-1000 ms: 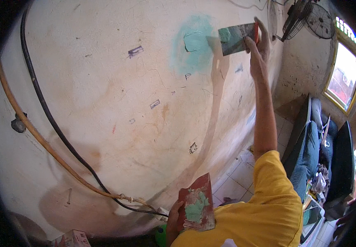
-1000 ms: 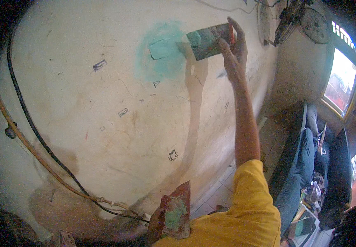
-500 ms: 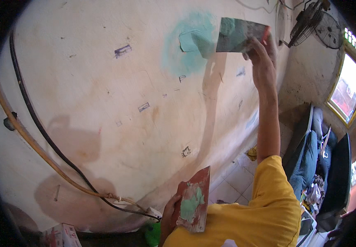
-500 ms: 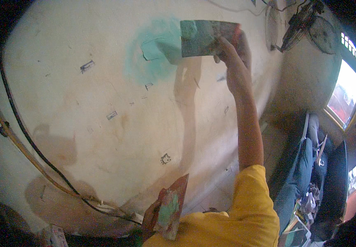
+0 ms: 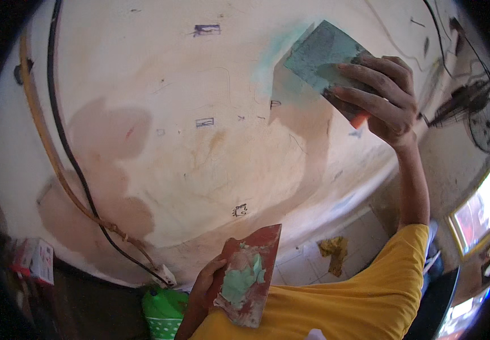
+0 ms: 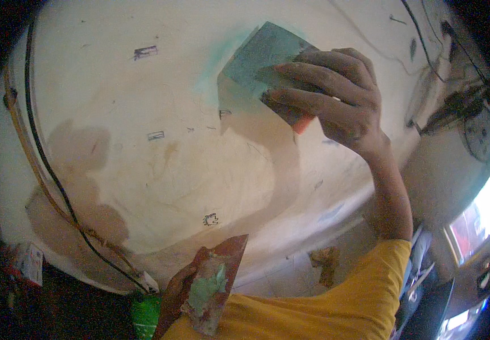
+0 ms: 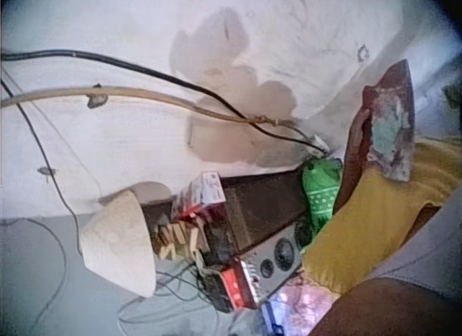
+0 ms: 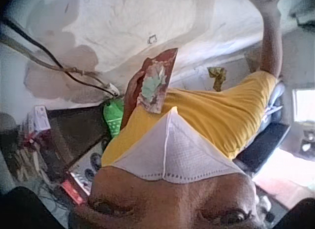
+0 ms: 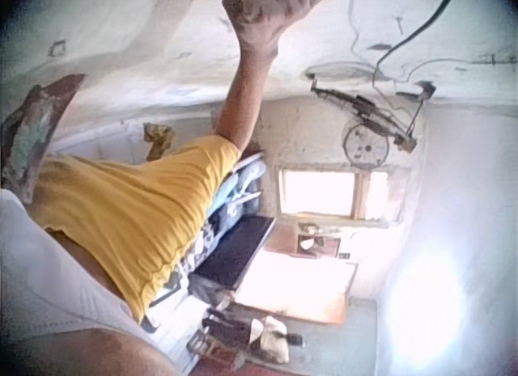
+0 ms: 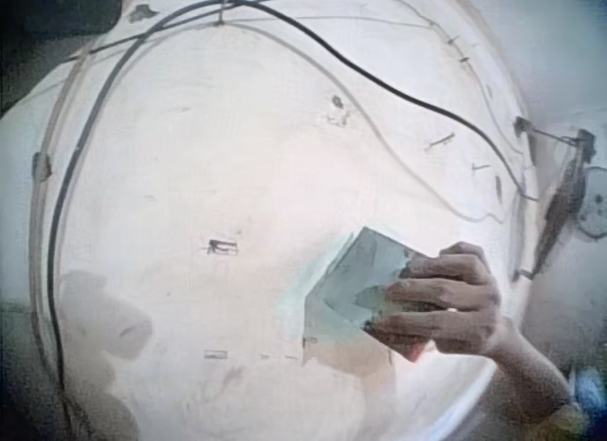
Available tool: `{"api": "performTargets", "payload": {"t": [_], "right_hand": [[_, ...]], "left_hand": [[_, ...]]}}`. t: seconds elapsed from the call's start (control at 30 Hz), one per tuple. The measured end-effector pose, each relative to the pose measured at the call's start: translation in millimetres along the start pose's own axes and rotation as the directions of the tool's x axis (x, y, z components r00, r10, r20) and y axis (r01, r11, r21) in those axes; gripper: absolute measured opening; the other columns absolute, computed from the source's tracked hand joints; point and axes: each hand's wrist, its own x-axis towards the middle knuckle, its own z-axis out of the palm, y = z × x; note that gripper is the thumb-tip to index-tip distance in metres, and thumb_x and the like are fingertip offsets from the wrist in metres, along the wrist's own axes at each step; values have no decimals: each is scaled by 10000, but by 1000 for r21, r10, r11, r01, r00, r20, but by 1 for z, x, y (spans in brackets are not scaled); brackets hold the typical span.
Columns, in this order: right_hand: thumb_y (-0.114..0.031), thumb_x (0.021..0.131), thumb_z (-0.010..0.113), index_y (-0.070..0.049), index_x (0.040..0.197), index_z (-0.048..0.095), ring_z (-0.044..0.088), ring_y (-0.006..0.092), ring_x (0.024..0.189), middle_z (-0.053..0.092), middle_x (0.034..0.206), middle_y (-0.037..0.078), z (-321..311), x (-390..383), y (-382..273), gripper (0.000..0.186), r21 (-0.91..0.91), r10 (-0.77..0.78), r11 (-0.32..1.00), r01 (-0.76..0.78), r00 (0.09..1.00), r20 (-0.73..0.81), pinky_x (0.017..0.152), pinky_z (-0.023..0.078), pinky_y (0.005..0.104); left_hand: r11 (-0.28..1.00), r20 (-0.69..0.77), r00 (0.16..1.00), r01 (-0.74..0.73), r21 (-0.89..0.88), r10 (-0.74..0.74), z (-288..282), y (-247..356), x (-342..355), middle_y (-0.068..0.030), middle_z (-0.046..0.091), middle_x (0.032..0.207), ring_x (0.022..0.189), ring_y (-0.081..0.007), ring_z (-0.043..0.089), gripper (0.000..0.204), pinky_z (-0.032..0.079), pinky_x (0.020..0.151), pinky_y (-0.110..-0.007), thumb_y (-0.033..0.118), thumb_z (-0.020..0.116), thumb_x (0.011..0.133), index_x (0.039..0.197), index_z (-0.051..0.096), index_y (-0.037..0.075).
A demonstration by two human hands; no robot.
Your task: The person applies green plaster to a wall using a putty knife, smoothing it over the surface and periodically picking up more material from a handheld palette.
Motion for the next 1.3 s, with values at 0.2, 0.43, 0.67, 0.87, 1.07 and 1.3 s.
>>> {"api": "performTargets", "payload": {"t": [0.2,0.43,0.67,0.87,1.07,1.3], "right_hand": [[-240,647,720,-250,953,687,559,191,1028,653,1061,-48,6,14,32,308,151,-215,965,216,976,-20,874,453,354],[-269,635,737,-263,963,681,557,168,1043,646,1070,-78,29,6,55,332,138,-331,928,348,935,-132,884,457,345],[-262,638,747,-247,962,677,553,178,1066,640,1091,-70,31,1,65,333,119,-370,914,387,918,-142,873,457,341],[-289,721,625,-184,985,665,553,234,1073,625,1129,-5,51,-17,75,288,153,-366,908,391,916,-167,866,432,392],[-278,731,639,-190,1014,663,549,239,1102,614,1162,-8,58,-25,79,298,160,-343,914,373,921,-184,890,449,395],[-265,754,633,-192,1100,639,512,233,1182,574,1234,-4,59,-36,68,353,134,-256,955,264,963,-80,1001,427,393]], "left_hand": [[991,-27,991,-134,-15,134,45,-25,15,-105,585,1119,984,-178,583,364,481,867,-304,178,466,903,1227,466,13],[962,-56,967,-254,-98,250,76,-65,38,-104,568,1139,1001,-189,570,379,465,897,-325,158,461,904,1250,431,7],[954,-153,952,-283,-97,266,82,-92,56,-99,575,1132,964,-182,592,392,496,848,-302,172,474,903,1260,429,14],[941,-226,914,-325,91,337,104,-93,59,-96,592,1095,930,-184,609,389,512,821,-302,186,480,903,1253,444,21],[945,-170,940,-313,-93,295,84,-106,81,-109,607,1059,904,-194,624,372,532,797,-326,196,494,901,1226,462,19],[965,-253,935,-262,-24,248,109,-88,73,-113,610,1036,881,-198,626,335,539,781,-338,203,516,893,1171,487,20]]}}
